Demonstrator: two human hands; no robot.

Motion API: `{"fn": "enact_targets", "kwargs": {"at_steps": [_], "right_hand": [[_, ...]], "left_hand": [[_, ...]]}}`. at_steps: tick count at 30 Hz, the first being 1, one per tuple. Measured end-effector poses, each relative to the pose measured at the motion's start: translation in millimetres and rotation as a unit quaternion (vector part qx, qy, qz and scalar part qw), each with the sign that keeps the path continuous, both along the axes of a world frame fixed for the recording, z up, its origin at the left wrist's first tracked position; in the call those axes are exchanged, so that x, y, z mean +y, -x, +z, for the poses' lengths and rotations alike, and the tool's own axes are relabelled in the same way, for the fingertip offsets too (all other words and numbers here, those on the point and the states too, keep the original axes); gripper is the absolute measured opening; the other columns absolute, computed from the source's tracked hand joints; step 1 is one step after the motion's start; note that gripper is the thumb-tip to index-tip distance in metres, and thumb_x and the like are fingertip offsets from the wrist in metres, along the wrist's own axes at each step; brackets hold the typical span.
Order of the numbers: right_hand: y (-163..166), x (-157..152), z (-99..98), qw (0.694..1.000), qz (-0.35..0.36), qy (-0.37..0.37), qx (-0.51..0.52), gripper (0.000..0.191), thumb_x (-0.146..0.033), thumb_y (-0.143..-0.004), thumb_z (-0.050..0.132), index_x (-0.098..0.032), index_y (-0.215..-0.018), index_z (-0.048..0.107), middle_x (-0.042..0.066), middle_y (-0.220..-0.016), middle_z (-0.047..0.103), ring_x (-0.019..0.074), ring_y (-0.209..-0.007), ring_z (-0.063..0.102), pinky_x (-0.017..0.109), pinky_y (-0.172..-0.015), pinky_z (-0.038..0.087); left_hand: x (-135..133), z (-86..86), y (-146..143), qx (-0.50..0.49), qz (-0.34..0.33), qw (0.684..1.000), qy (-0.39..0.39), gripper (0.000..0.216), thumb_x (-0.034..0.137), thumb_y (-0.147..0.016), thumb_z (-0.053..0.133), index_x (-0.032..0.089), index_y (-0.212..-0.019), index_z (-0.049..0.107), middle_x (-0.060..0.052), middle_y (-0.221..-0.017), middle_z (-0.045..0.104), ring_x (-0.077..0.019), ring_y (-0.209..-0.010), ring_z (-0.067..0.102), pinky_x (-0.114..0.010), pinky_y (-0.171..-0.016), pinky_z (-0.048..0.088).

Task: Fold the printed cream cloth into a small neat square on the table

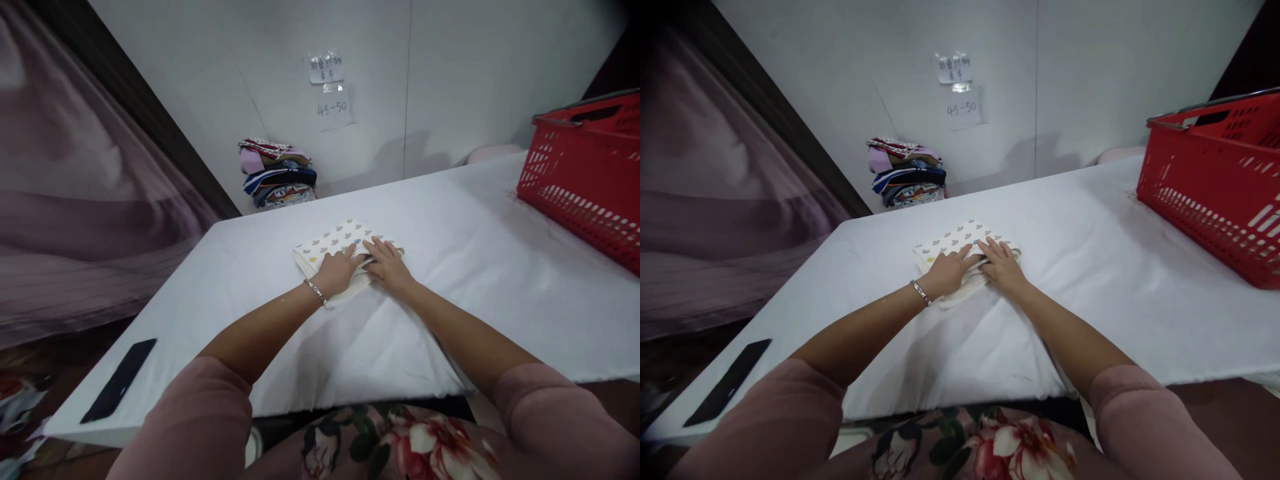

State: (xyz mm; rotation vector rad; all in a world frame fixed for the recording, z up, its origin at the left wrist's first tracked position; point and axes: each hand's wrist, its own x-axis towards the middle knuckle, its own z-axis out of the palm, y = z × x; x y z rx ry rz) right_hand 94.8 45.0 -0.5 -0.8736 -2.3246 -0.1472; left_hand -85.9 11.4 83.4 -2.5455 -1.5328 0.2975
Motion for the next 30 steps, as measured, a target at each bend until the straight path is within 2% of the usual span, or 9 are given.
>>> {"fn": "enact_targets", "kwargs": {"at_steps": [4, 7, 12, 18, 23, 30], "right_hand": [[-8.9, -2.8, -2.2, 1.0, 0.01, 0.006, -0.009, 0.014, -0.021, -0.086, 0.057, -0.021, -0.082, 0.071, 0.006, -0.148, 0.035, 0.0302, -0.14, 0.017, 0.057, -0.107, 0.023], [-2.9, -7.8, -2.7, 0.999, -0.018, -0.019, -0.027, 0.016, -0.021, -0.088, 0.055, -0.02, -0.08, 0.07, 0.008, -0.148, 0.036, 0.0301, -0.14, 0.019, 0.058, -0.108, 0.02], [15.6, -13.8, -1.6, 0.996, -0.047, -0.058, -0.05, 0.018, -0.019, -0.09, 0.05, -0.019, -0.092, 0.068, 0.011, -0.148, 0.034, 0.0286, -0.14, 0.021, 0.056, -0.11, 0.017], [31.5, -14.3, 3.9, 0.996, -0.047, -0.05, -0.056, 0.013, -0.017, -0.087, 0.055, -0.019, -0.088, 0.068, 0.011, -0.149, 0.031, 0.0308, -0.139, 0.021, 0.058, -0.11, 0.016], [31.4, -21.1, 2.4, 0.998, -0.024, -0.04, -0.04, 0.015, -0.019, -0.087, 0.056, -0.019, -0.079, 0.069, 0.01, -0.148, 0.035, 0.0314, -0.138, 0.023, 0.056, -0.108, 0.02], [20.9, -29.7, -4.1, 0.998, -0.02, -0.045, -0.04, 0.015, -0.021, -0.088, 0.055, -0.019, -0.083, 0.069, 0.01, -0.148, 0.035, 0.0294, -0.139, 0.021, 0.054, -0.109, 0.022]], "left_hand": [[1.2, 3.4, 10.5, -0.013, -0.006, 0.999, 0.045, 0.071, 0.009, -0.081, 0.045, 0.039, -0.142, 0.023, -0.007, -0.138, 0.04, -0.0183, -0.09, 0.061, -0.03, -0.072, 0.047], [2.9, 3.1, 18.0, -0.043, -0.005, 0.997, 0.058, 0.075, 0.007, -0.079, 0.043, 0.038, -0.144, 0.021, -0.006, -0.135, 0.044, -0.0174, -0.087, 0.062, -0.027, -0.067, 0.046], [7.8, -1.5, 29.6, -0.129, -0.017, 0.989, 0.065, 0.08, 0.0, -0.074, 0.042, 0.034, -0.144, 0.023, -0.003, -0.139, 0.042, -0.017, -0.1, 0.059, -0.025, -0.077, 0.046], [7.9, -5.7, 36.3, -0.228, -0.036, 0.972, 0.046, 0.077, -0.003, -0.068, 0.043, 0.027, -0.139, 0.032, -0.003, -0.138, 0.044, -0.0177, -0.113, 0.052, -0.028, -0.093, 0.043], [3.8, -5.9, 36.8, -0.263, -0.027, 0.963, 0.045, 0.066, -0.002, -0.069, 0.042, 0.024, -0.13, 0.042, -0.004, -0.133, 0.048, -0.0186, -0.114, 0.052, -0.031, -0.095, 0.043], [-1.1, -6.5, 36.6, -0.266, -0.029, 0.962, 0.056, 0.064, -0.001, -0.07, 0.042, 0.023, -0.129, 0.041, -0.004, -0.133, 0.048, -0.0182, -0.114, 0.052, -0.03, -0.095, 0.044]]}}
